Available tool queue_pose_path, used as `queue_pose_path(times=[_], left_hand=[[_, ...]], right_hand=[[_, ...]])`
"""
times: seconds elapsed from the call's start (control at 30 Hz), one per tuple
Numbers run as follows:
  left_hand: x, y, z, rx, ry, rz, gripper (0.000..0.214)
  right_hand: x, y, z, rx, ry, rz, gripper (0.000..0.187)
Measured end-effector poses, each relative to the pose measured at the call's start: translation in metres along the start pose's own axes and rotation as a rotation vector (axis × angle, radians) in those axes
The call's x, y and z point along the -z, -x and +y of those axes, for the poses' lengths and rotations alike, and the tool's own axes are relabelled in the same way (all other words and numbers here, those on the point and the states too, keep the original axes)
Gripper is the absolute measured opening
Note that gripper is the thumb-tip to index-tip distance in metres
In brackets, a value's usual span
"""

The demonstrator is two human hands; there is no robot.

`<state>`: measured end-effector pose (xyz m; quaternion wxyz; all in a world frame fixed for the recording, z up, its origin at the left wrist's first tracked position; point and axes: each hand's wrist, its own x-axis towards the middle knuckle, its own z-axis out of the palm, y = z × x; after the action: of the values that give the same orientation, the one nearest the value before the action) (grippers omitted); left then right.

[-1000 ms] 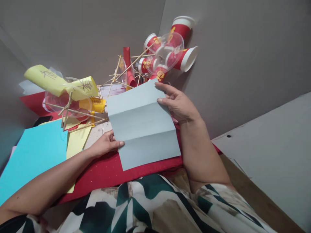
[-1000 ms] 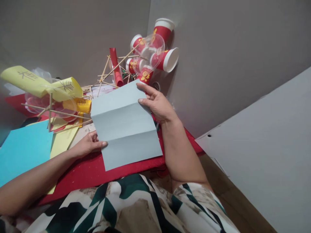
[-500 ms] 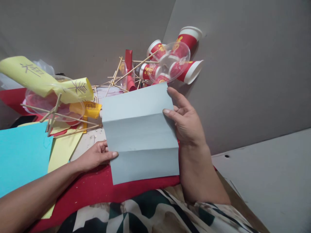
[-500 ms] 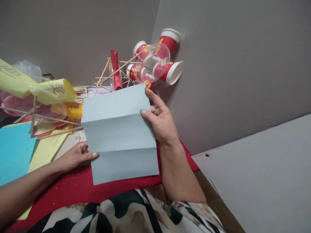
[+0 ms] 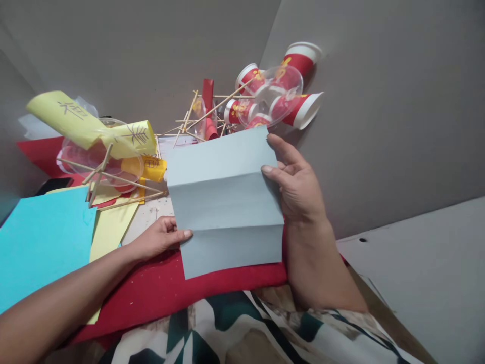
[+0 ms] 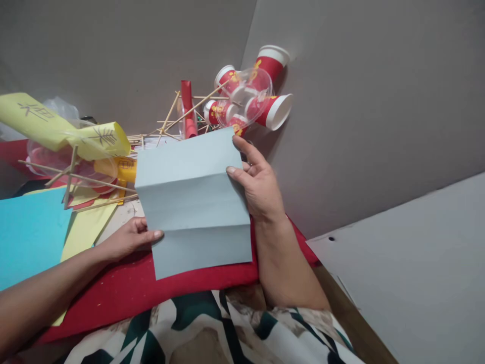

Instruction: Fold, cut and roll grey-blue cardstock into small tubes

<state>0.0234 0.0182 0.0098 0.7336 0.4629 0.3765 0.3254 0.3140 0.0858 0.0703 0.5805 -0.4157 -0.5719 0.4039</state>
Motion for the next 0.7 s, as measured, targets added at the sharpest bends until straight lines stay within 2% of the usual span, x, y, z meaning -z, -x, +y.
queue_pose_path(times=[0.13, 0.33, 0.43, 0.6, 0.7], left_hand=[[0.0, 0.001, -0.001, 0.02, 0.063, 0.023, 0.025], [0.005, -0.005, -0.001, 0.012, 0.172, 0.045, 0.022], [0.005, -0.006, 0.001, -0.007, 0.189, 0.096, 0.028], [0.003, -0.002, 0.011, 0.018, 0.186, 0.199, 0.037], [0.001, 0.001, 0.02, -0.014, 0.187, 0.246, 0.033]], right_hand=[[-0.003, -0.002, -0.002, 0.057, 0.004, 0.031, 0.065], [-0.001, -0.011, 0.006, 0.006, -0.102, 0.021, 0.076], [0.0, -0.017, 0.012, 0.017, -0.205, 0.088, 0.078], [0.0, -0.023, 0.017, 0.173, -0.397, 0.252, 0.054], [-0.004, -0.021, 0.014, 0.212, -0.458, 0.244, 0.034]])
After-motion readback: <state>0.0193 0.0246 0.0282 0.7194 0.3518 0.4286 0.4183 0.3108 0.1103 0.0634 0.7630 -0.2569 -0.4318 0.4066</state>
